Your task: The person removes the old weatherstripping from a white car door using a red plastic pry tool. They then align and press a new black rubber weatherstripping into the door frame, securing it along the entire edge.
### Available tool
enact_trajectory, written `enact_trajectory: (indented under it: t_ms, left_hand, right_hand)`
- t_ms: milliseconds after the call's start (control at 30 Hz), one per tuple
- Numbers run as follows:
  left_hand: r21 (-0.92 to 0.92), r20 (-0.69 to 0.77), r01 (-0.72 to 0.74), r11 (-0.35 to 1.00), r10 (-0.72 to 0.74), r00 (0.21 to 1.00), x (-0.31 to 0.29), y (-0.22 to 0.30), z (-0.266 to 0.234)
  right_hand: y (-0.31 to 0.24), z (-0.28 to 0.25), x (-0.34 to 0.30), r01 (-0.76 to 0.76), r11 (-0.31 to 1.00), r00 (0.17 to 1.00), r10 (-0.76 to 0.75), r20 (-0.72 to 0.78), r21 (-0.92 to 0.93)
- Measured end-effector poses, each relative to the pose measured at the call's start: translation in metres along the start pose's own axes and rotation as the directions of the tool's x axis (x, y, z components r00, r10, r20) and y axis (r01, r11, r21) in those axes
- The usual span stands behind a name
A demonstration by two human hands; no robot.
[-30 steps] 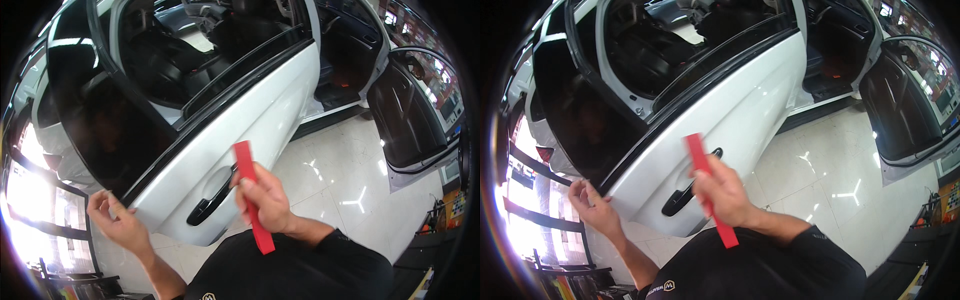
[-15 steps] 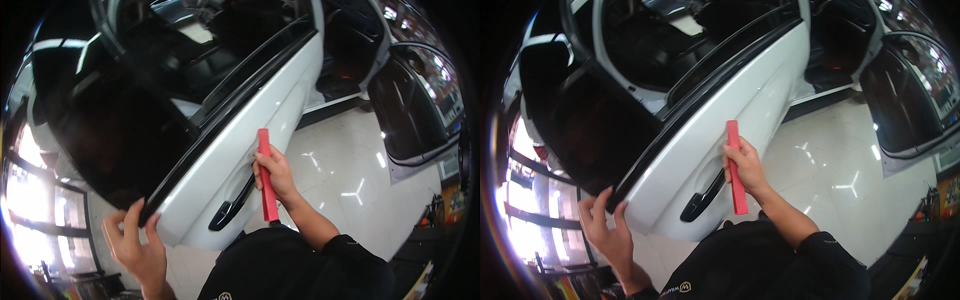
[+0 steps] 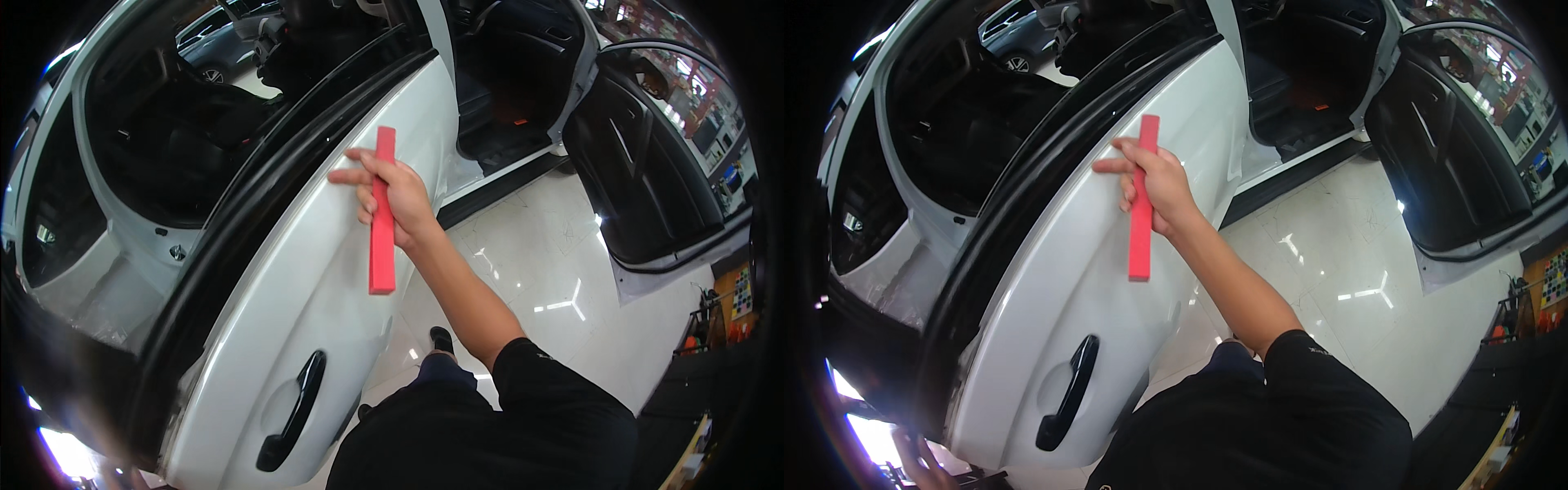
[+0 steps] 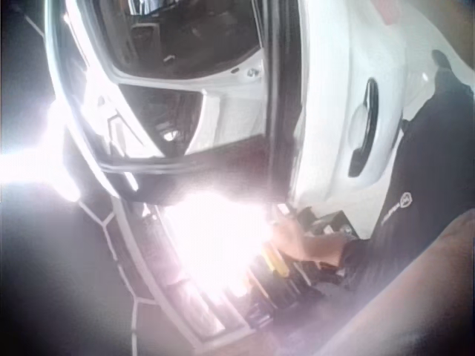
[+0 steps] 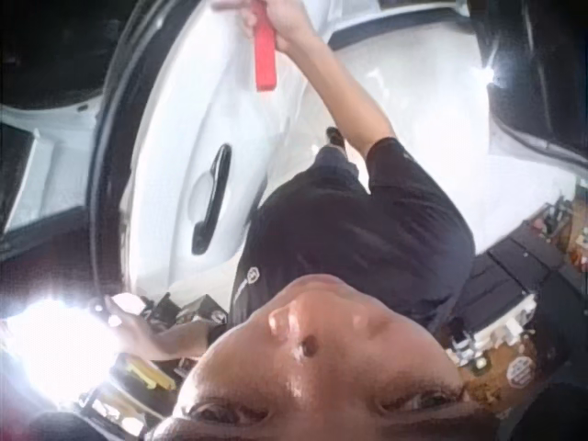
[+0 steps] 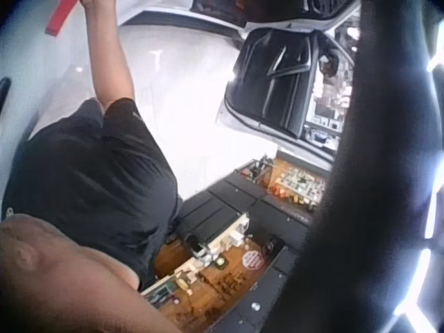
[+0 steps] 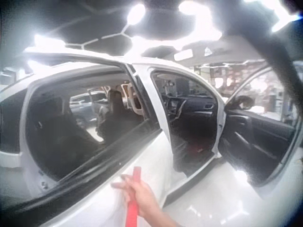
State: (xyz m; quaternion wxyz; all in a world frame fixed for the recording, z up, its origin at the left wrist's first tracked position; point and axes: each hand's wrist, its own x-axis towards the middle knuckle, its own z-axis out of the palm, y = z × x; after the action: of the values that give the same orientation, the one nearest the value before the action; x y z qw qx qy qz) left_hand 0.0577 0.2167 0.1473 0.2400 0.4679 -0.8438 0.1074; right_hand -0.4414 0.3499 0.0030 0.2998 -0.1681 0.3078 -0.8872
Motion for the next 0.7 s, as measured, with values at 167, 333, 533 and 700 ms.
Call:
enact_trajectory:
  t_ms: [167,333,533,700]
  left_hand:
    - [0.154,0.366,0.021,0.988,-0.077,0.927,0.018,0.07,-0.02]
    - [0.098,0.313,0.037,0.994,-0.067,0.948,0.043,0.14,0.027]
    - [-0.199,0.422,0.284,0.938,-0.179,0.889,0.072,0.158,0.028]
    - [-0.291,0.265,0.078,0.954,0.003,0.964,0.067,0.155,0.03]
  right_hand:
    - [-0.03,-0.014,0.053,-0.13,0.988,0.992,0.129,-0.016,-0.086]
    - [-0.044,-0.023,0.061,-0.195,0.978,0.976,0.201,0.088,-0.072]
    - [-0.052,-0.03,0.076,-0.252,0.966,0.962,0.256,0.097,-0.055]
    - [-0.041,-0.031,0.073,-0.257,0.943,0.949,0.288,0.131,-0.209]
